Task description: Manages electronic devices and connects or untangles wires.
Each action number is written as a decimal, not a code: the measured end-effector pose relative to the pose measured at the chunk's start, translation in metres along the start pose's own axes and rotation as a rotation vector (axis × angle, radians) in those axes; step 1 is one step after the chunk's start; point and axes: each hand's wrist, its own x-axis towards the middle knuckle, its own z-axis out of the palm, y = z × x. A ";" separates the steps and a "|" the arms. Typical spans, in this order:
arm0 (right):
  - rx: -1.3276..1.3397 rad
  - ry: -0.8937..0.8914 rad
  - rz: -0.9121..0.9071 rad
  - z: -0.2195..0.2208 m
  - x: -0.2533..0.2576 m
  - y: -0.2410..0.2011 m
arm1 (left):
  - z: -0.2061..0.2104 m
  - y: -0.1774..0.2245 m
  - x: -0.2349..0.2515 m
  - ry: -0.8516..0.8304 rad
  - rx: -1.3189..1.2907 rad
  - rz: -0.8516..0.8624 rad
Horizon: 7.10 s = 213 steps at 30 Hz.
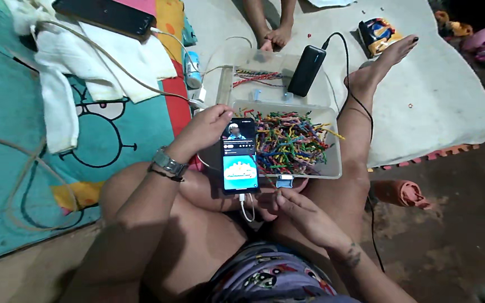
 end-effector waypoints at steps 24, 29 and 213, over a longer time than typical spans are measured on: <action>0.184 -0.102 -0.102 0.022 0.068 -0.107 | -0.054 -0.030 -0.043 0.705 -0.543 -0.028; 0.107 -0.038 -0.135 -0.006 0.096 -0.146 | -0.044 -0.025 -0.037 0.852 -0.743 0.103; -0.658 0.892 -0.211 -0.125 0.070 -0.022 | 0.056 -0.004 -0.018 0.227 0.236 0.111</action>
